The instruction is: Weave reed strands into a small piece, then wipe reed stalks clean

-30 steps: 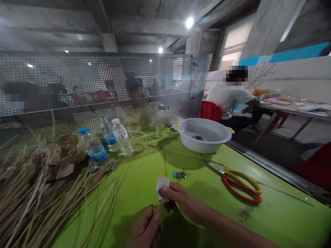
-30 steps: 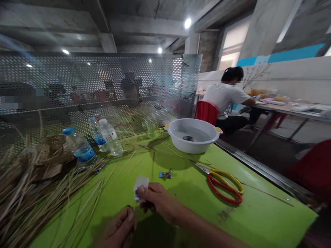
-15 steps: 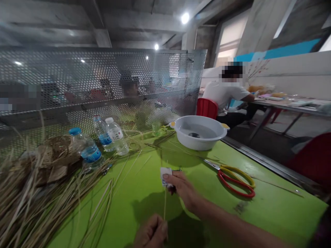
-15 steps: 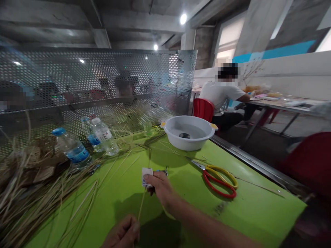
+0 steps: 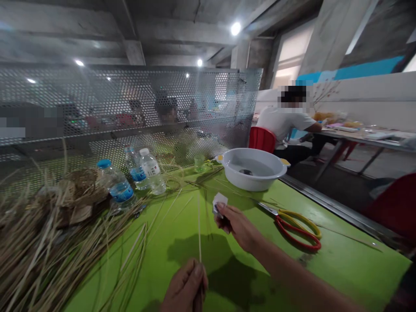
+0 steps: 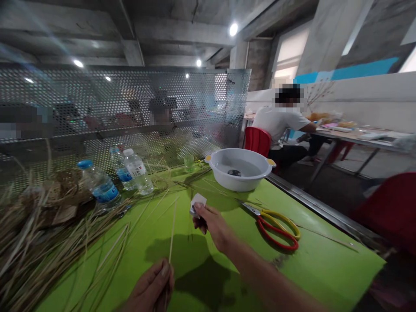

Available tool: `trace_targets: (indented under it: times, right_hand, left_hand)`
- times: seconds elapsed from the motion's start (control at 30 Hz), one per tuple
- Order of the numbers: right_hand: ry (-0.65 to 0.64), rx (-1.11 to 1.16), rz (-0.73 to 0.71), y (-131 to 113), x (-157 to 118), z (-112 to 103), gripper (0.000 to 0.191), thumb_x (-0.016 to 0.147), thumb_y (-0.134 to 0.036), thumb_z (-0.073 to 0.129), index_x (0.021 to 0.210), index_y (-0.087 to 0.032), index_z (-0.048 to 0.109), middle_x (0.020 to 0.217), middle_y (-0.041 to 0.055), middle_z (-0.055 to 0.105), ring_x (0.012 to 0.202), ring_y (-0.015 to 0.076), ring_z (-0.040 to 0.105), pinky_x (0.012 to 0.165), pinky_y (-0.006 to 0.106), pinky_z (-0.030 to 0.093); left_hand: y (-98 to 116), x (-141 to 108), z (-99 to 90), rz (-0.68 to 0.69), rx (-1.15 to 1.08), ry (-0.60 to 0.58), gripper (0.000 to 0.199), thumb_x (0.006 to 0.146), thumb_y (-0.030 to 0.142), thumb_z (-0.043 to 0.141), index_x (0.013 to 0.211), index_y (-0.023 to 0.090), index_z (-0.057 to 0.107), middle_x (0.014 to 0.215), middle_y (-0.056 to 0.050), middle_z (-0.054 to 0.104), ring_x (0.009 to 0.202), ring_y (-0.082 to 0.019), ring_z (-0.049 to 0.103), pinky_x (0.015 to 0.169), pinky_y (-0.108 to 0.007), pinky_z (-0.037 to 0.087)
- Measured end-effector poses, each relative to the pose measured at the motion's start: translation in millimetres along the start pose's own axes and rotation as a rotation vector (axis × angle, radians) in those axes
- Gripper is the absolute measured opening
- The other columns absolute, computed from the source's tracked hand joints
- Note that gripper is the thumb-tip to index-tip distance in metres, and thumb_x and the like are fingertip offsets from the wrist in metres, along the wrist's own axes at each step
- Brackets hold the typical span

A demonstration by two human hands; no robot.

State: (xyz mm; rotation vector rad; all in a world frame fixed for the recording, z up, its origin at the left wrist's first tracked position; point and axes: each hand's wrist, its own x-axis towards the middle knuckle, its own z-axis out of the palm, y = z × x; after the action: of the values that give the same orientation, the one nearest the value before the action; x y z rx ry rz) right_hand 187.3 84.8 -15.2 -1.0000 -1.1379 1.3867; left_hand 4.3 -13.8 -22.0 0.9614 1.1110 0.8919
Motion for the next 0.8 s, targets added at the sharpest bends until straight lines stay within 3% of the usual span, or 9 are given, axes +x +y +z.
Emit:
trace_targets:
  times: [0.17, 0.33, 0.43, 0.67, 0.8]
  right_hand:
    - [-0.182, -0.056, 0.053, 0, -16, 16, 0.047, 0.081, -0.063, 0.059, 0.072, -0.017, 0.059, 0.062, 0.0003, 0.059, 0.054, 0.0115, 0.049, 0.048, 0.024, 0.031]
    - [-0.426, -0.095, 0.107, 10, -29, 28, 0.046, 0.083, -0.061, 0.058, 0.072, -0.017, 0.058, 0.064, -0.0018, 0.053, 0.056, 0.01, 0.043, 0.053, 0.023, 0.031]
    - [-0.49, -0.075, 0.114, 19, -34, 32, 0.043, 0.083, -0.058, 0.061, 0.074, -0.016, 0.058, 0.067, -0.0025, 0.049, 0.061, 0.0095, 0.041, 0.057, 0.023, 0.03]
    - [-0.383, -0.021, 0.154, 26, -37, 39, 0.039, 0.078, -0.054, 0.063, 0.066, -0.017, 0.056, 0.059, -0.0019, 0.048, 0.055, 0.011, 0.041, 0.052, 0.024, 0.03]
    - [-0.106, -0.031, 0.159, 18, -32, 39, 0.032, 0.074, -0.047, 0.063, 0.062, -0.018, 0.055, 0.058, -0.0022, 0.049, 0.054, 0.0112, 0.043, 0.053, 0.025, 0.032]
  left_hand:
    - [2, 0, -4.6, 0.032, 0.092, 0.051, 0.052, 0.07, 0.072, 0.061, 0.064, 0.02, 0.061, 0.049, 0.003, 0.043, 0.046, -0.011, 0.037, 0.045, -0.022, 0.034]
    - [1, 4, -8.7, 0.121, 0.177, 0.137, 0.049, 0.069, 0.068, 0.065, 0.063, 0.02, 0.057, 0.061, 0.001, 0.05, 0.062, -0.014, 0.045, 0.061, -0.023, 0.041]
    - [-6, 8, -9.3, 0.164, 0.246, 0.157, 0.049, 0.073, 0.067, 0.06, 0.064, 0.02, 0.057, 0.065, 0.0, 0.05, 0.065, -0.015, 0.045, 0.063, -0.025, 0.04]
    - [-9, 9, -5.8, 0.193, 0.377, 0.095, 0.046, 0.077, 0.064, 0.056, 0.064, 0.02, 0.055, 0.064, 0.0, 0.051, 0.066, -0.017, 0.045, 0.064, -0.026, 0.037]
    - [-8, 6, -1.6, 0.131, 0.402, 0.072, 0.053, 0.075, 0.071, 0.053, 0.059, 0.021, 0.047, 0.056, 0.004, 0.037, 0.057, -0.014, 0.035, 0.056, -0.025, 0.029]
